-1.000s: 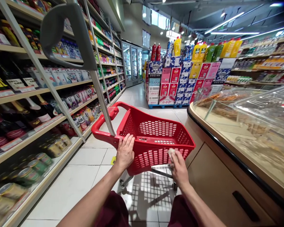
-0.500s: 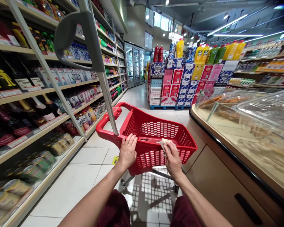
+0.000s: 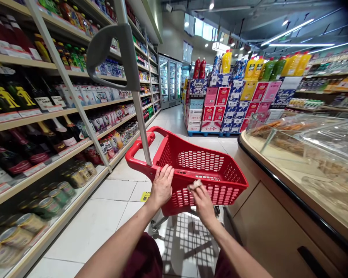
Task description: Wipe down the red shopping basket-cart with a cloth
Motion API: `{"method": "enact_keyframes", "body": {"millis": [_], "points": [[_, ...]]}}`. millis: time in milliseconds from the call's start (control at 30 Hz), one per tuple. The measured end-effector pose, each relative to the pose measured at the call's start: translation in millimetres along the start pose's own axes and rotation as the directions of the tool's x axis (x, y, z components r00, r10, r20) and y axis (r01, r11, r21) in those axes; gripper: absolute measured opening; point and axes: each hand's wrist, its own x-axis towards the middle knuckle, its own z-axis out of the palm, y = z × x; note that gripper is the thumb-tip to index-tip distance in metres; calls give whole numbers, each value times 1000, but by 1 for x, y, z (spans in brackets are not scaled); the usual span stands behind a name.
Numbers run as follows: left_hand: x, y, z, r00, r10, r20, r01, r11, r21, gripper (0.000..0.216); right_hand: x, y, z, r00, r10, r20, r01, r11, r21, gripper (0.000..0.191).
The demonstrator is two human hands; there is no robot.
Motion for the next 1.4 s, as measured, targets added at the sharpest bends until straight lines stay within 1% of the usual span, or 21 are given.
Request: {"method": "enact_keyframes", "body": {"millis": [67,100,167,267,300,433,500,567,633,667,733,767,833,867,967,1033,1100,1167,1233,1300,1400], "points": [[-1,-2,-3,999,32,10,-32,999,16,59,-16,-6,6,995,-29,91,29,1000,7,42],[-2,-3,-4,999,42,13,-42,999,22,59,-20,-8,7,994,-30,104,28,1000,12,43],[-4,-5,-6,999,33,4,-33,999,27,59,-15,-10,5,998,-1,55,0,1000,15,44],[-6,-6,-9,1000,-8,-18,9,1000,22,63,12,-11,0,996,52,-71,-51,999,15,44],[-7,-6,-9,1000,-14,-20,14,1000,17,63,18,-12,0,995,52,-87,-51,999,10,43],[-13,-11,-13,999,43,-15,-44,999,-11,63,16,-27,8,1000,-12,25,12,1000,9,40],[-20,-18,-16,997,72,-34,-73,997,-19,61,17,-36,9,999,-17,34,16,999,30,41],[-27,-26,-19,996,25,-90,-26,1000,-14,61,30,-42,7,999,10,-44,-8,999,49,43],[-30,-38,-23,980,-90,-176,89,996,-13,61,48,-47,6,992,39,-119,-32,997,65,45],[-30,-44,-25,963,-159,-218,159,987,-18,61,54,-49,7,991,44,-128,-35,997,69,45],[-27,-56,-29,929,-264,-257,267,963,-26,62,56,-55,12,998,14,-62,-9,997,77,43],[-24,-61,-31,925,-289,-247,293,956,-23,62,53,-59,15,1000,-13,-7,14,996,86,41],[-20,-71,-33,943,-281,-181,284,959,-7,64,52,-69,19,997,-46,56,40,993,115,40],[-19,-74,-33,955,-261,-144,263,965,-3,65,56,-75,20,998,-42,42,36,991,130,40],[-18,-80,-31,964,-242,-109,242,970,-11,63,87,-91,19,994,5,-106,13,986,168,44],[-19,-80,-30,961,-247,-125,246,969,-21,62,106,-100,23,989,-23,-143,47,984,169,42],[-20,-81,-30,962,-238,-132,237,971,-29,63,107,-105,30,991,-85,-101,99,985,141,38],[-21,-82,-30,968,-218,-128,215,976,-36,63,93,-108,36,990,-141,-14,142,980,138,35],[-21,-82,-29,970,-206,-132,203,978,-41,63,82,-110,35,988,-151,29,144,974,174,36],[-21,-80,-28,965,-210,-155,205,978,-46,63,87,-110,28,993,-113,-22,115,971,208,39],[-22,-78,-27,958,-215,-191,210,977,-46,63,113,-111,18,989,-44,-141,70,979,189,41]]}}
